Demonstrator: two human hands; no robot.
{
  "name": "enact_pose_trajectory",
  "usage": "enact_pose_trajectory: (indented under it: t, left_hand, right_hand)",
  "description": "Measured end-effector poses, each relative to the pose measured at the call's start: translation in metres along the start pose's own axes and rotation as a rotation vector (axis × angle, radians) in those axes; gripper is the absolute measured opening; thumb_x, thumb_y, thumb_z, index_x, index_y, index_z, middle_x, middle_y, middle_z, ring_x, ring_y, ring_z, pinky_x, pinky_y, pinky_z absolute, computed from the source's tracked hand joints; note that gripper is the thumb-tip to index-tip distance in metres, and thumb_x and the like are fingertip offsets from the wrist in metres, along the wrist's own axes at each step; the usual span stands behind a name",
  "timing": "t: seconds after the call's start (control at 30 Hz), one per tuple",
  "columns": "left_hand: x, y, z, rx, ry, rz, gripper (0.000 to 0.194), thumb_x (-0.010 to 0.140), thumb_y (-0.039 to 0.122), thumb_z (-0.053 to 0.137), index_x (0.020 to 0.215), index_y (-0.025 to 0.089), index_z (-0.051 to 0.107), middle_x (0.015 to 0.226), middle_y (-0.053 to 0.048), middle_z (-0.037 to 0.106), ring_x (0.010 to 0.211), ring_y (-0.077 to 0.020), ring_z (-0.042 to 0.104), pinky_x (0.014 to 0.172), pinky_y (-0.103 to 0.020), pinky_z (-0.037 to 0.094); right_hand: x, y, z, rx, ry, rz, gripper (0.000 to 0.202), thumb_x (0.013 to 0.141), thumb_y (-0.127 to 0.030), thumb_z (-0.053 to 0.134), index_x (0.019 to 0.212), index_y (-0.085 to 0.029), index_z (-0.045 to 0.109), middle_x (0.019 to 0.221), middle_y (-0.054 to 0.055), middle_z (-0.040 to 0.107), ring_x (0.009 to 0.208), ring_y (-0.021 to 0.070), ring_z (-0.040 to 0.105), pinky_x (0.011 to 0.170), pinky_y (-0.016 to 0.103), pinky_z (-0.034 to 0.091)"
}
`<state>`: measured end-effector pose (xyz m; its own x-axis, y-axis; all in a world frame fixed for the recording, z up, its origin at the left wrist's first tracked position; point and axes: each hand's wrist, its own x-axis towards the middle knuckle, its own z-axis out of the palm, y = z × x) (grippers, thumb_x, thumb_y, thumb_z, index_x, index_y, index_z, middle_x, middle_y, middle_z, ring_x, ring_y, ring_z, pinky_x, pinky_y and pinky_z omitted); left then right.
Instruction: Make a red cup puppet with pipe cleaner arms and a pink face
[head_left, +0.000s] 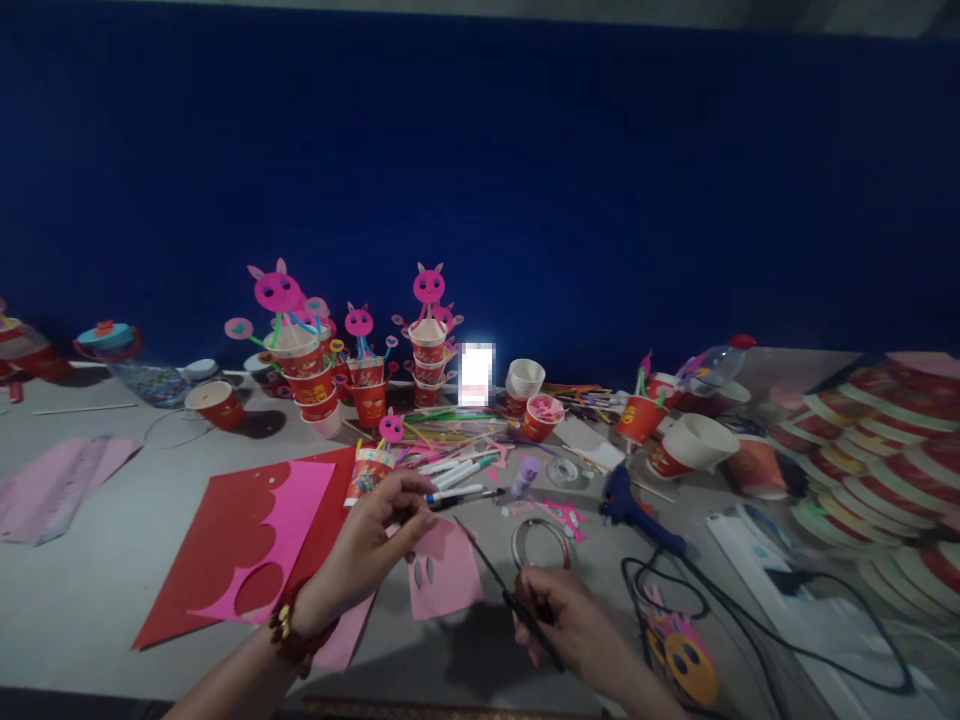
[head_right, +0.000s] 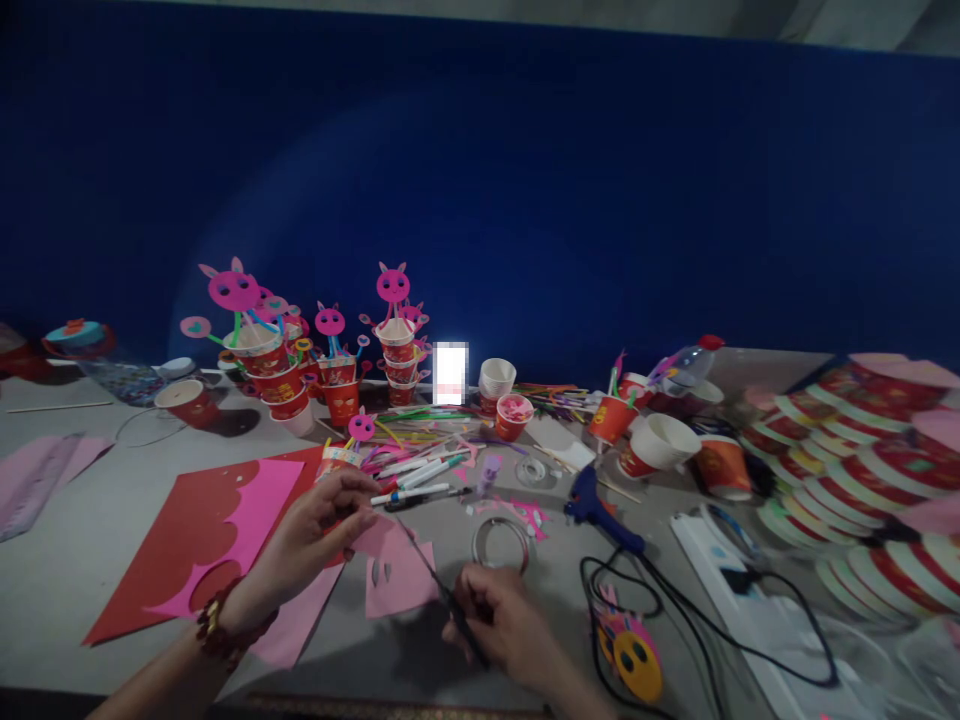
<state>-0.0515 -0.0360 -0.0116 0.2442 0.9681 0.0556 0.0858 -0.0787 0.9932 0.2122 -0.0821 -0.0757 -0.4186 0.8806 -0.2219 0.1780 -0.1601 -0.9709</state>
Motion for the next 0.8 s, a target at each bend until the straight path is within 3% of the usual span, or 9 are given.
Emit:
enact_pose_trajectory:
  t: [0.1,0.17,0.27,0.37,0.43,0.57,0.8]
  left_hand:
    - [-0.005,-0.014,0.013,-0.227,0.122,0.017,0.038,0.087,0.047,0.069,0.112,0.022,0.059,0.088,-0.002,0.061,0.073,-0.0149,0.058,0.058,-0.022,0.051]
    - [-0.011,-0.025,0.025,-0.363,0.138,0.01,0.044,0.087,0.055,0.066,0.114,0.021,0.06,0.088,-0.003,0.063,0.07,-0.0151,0.058,0.059,-0.025,0.05]
    - [-0.017,-0.037,0.044,-0.387,0.051,0.003,0.047,0.081,0.059,0.071,0.1,0.016,0.066,0.068,-0.001,0.062,0.062,-0.0147,0.056,0.059,-0.025,0.047]
    - [-0.018,-0.034,0.054,-0.348,0.118,-0.051,0.039,0.089,0.053,0.066,0.083,0.014,0.068,0.067,-0.003,0.063,0.061,-0.0137,0.056,0.062,-0.026,0.047]
    - [-0.016,-0.029,0.055,-0.313,0.147,-0.074,0.04,0.089,0.052,0.065,0.075,0.014,0.067,0.067,-0.003,0.064,0.062,-0.0141,0.058,0.061,-0.025,0.047]
    - [-0.014,-0.021,0.052,-0.209,0.099,-0.038,0.045,0.086,0.057,0.066,0.07,0.015,0.066,0.063,-0.003,0.063,0.06,-0.0147,0.058,0.058,-0.025,0.048]
    - [-0.015,-0.024,0.047,-0.057,0.025,-0.028,0.041,0.091,0.051,0.061,0.071,0.016,0.067,0.064,-0.003,0.065,0.061,-0.0153,0.061,0.058,-0.023,0.048]
  right_hand:
    - [0.0,0.001,0.002,0.017,0.039,-0.011,0.036,0.081,-0.043,0.067,0.066,-0.023,0.042,0.059,-0.004,0.057,0.047,0.0097,0.052,0.047,0.02,0.04]
    - [0.001,0.001,0.003,-0.005,0.06,-0.015,0.037,0.081,-0.048,0.067,0.068,-0.023,0.043,0.059,-0.004,0.056,0.049,0.0107,0.052,0.048,0.021,0.04]
    - [0.001,0.001,0.005,-0.104,0.084,-0.027,0.038,0.077,-0.047,0.071,0.067,-0.023,0.044,0.058,-0.004,0.055,0.05,0.0118,0.051,0.049,0.022,0.039]
    - [0.002,-0.001,0.009,-0.118,0.075,-0.026,0.036,0.075,-0.042,0.072,0.066,-0.023,0.043,0.059,-0.003,0.055,0.051,0.0119,0.05,0.049,0.023,0.038]
    - [0.002,-0.002,0.012,-0.061,0.067,-0.008,0.032,0.076,-0.038,0.069,0.066,-0.023,0.043,0.057,-0.004,0.055,0.05,0.0114,0.05,0.049,0.022,0.039]
    - [0.003,-0.008,0.016,0.064,0.045,0.026,0.028,0.074,-0.034,0.068,0.066,-0.023,0.044,0.057,-0.005,0.054,0.048,0.0094,0.051,0.049,0.021,0.039]
    - [0.004,-0.019,0.018,0.19,-0.006,0.054,0.037,0.067,-0.045,0.074,0.068,-0.023,0.044,0.057,-0.007,0.051,0.047,0.0086,0.049,0.047,0.021,0.038]
